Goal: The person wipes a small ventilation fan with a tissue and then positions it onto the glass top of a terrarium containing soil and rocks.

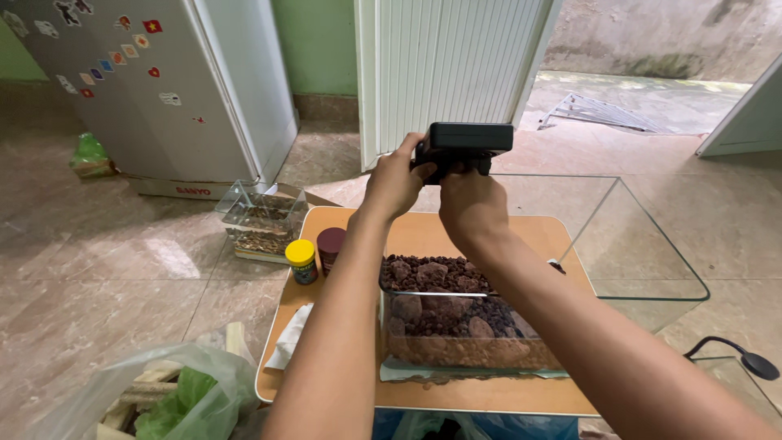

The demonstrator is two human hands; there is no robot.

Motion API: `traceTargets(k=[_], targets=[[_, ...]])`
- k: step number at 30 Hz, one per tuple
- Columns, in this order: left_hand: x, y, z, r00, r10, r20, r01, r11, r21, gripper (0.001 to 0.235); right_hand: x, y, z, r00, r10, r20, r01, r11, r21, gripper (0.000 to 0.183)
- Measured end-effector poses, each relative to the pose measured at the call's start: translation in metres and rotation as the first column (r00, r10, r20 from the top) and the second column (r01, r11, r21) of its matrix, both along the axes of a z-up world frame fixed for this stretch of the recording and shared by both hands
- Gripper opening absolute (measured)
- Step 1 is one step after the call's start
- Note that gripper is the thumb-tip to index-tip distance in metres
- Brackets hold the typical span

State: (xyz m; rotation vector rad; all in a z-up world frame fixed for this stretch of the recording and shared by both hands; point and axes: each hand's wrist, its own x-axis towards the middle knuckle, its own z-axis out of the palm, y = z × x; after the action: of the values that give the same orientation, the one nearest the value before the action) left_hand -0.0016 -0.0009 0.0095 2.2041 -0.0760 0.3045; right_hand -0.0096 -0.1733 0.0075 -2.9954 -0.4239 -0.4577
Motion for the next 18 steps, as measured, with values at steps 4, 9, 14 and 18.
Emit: traceTargets(k=[4, 9, 14, 18], targets=[[0.003, 0.001, -0.005, 1.000, 0.004, 0.004, -0.004, 1.000, -0.004, 0.044, 0.013, 0.004, -0.014, 0.999, -0.015, 0.028, 0.019, 0.990, -0.143, 0.024], [0.010, 0.003, -0.006, 1.000, -0.009, 0.004, 0.009, 1.000, -0.011, 0.041, 0.017, 0.005, -0.006, 0.983, -0.141, -0.118, 0.177, 0.901, 0.397, 0.041], [0.010, 0.004, -0.002, 1.000, -0.008, -0.020, 0.008, 1.000, -0.025, 0.041, 0.008, 0.013, -0.004, 0.974, -0.120, -0.192, 0.226, 0.550, 0.804, 0.035], [0.008, 0.002, -0.001, 0.999, -0.001, -0.034, -0.001, 0.998, -0.056, 0.040, 0.015, 0.024, -0.005, 0.904, -0.002, -0.427, 0.422, -0.149, 0.894, 0.025]])
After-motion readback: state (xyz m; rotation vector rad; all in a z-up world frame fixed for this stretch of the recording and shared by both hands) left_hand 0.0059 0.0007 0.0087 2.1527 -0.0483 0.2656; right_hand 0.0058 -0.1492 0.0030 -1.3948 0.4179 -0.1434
